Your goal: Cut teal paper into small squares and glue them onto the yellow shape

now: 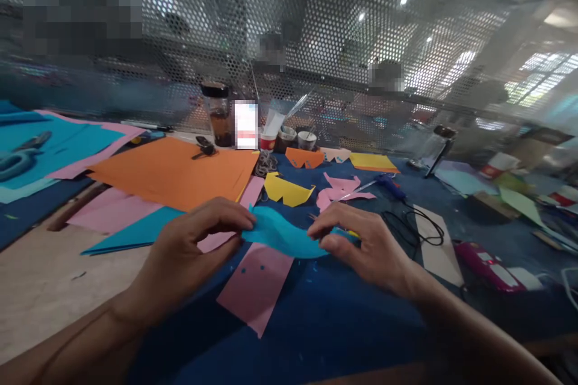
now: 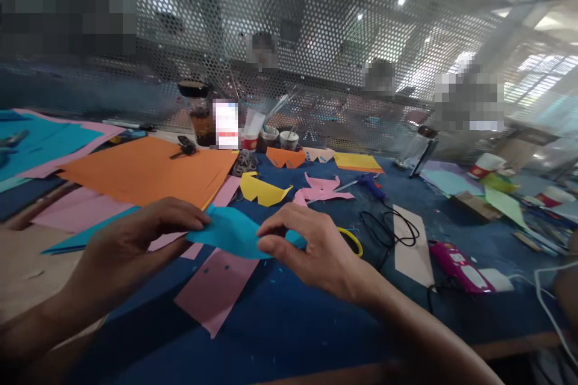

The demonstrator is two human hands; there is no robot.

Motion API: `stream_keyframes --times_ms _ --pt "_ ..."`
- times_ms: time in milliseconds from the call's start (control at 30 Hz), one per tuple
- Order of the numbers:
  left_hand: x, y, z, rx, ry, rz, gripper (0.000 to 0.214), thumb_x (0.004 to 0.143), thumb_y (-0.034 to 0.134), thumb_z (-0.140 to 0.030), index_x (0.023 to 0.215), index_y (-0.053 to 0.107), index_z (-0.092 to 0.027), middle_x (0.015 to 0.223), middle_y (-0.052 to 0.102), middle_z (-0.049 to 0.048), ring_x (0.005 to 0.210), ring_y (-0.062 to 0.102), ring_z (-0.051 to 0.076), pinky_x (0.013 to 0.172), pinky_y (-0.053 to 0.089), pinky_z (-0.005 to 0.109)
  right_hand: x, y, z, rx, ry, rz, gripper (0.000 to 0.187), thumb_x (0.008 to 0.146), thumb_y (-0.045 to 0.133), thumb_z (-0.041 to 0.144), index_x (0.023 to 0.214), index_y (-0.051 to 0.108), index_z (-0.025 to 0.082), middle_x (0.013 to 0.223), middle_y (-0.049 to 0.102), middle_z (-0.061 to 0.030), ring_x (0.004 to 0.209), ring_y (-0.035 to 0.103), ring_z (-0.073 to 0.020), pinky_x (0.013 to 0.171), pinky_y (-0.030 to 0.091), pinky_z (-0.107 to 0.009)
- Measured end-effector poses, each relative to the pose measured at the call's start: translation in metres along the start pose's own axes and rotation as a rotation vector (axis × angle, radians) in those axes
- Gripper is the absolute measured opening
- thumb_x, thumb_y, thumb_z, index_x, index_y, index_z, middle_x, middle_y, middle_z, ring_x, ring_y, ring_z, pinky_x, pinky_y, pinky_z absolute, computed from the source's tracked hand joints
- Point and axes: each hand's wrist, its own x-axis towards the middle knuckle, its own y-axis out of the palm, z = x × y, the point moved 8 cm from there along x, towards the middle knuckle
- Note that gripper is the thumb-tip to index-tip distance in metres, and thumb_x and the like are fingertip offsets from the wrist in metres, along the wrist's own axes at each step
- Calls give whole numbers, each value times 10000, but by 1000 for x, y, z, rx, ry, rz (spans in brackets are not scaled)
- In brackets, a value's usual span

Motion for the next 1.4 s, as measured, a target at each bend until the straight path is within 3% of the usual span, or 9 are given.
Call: stream_keyframes --times_ms 167,267,467,567,733,833,1000,1200,1400 --pt "-2 0 -6 -44 107 38 222 920 618 -73 982 688 -275 1066 718 31 1055 688 197 887 565 302 19 -1 -22 -5 135 -127 264 970 705 334 1208 669 228 1194 701 -60 1126 654 -204 981 506 -358" --pt "-4 4 -12 -61 143 78 255 919 599 -48 970 688 -281 1072 717 33 1049 687 202 869 563 302 32 30 -44 217 233 0 519 943 719 431 1391 555 228 1416 618 -114 1296 595 -245 1089 470 -432" --pt "-8 13 -9 -151 97 150 252 935 580 -70 958 684 -298 1088 703 27 1051 677 196 843 545 282 43 74 -59 598 428 110 427 836 814 465 1157 701 207 1182 715 -92 1101 661 -233 977 507 -398" --pt "-11 15 -3 -231 12 149 204 948 614 -121 950 701 -306 1124 704 24 1108 666 204 892 536 286 44 76 -56 724 480 27 330 778 859 443 979 739 210 993 715 -38 927 647 -180 866 493 -332" --pt "-15 16 23 -560 -346 45 327 961 659 -364 1288 648 -343 1441 626 65 1219 644 293 946 562 383 41 61 -60 806 542 -204 305 762 855 424 885 702 191 776 613 28 669 501 -109 621 387 -251" --pt "-15 34 26 -816 -433 173 499 969 538 -604 1334 663 -287 1420 662 115 1244 637 359 970 559 466 38 50 -68 786 552 -365 332 759 842 449 890 679 190 726 557 47 620 448 -101 563 343 -243" --pt "-19 56 34 -807 -573 239 340 914 730 -370 1235 729 -257 1189 786 83 1074 720 292 952 566 422 35 54 -74 766 573 -399 389 740 836 478 946 647 209 806 604 27 714 557 -133 631 455 -254" --pt "-25 38 57 -679 -741 72 167 852 797 -385 814 733 -236 709 747 -30 663 701 187 621 575 284 15 24 -71 319 424 -278 251 931 653 444 1011 637 207 967 704 -36 865 664 -180 772 520 -314" --pt "-25 28 61 -698 -870 85 222 784 851 -421 830 783 -215 732 799 10 601 729 191 548 594 267 -61 -29 -102 -510 543 -28 132 953 623 340 994 662 221 989 689 -40 961 655 -229 822 459 -353"
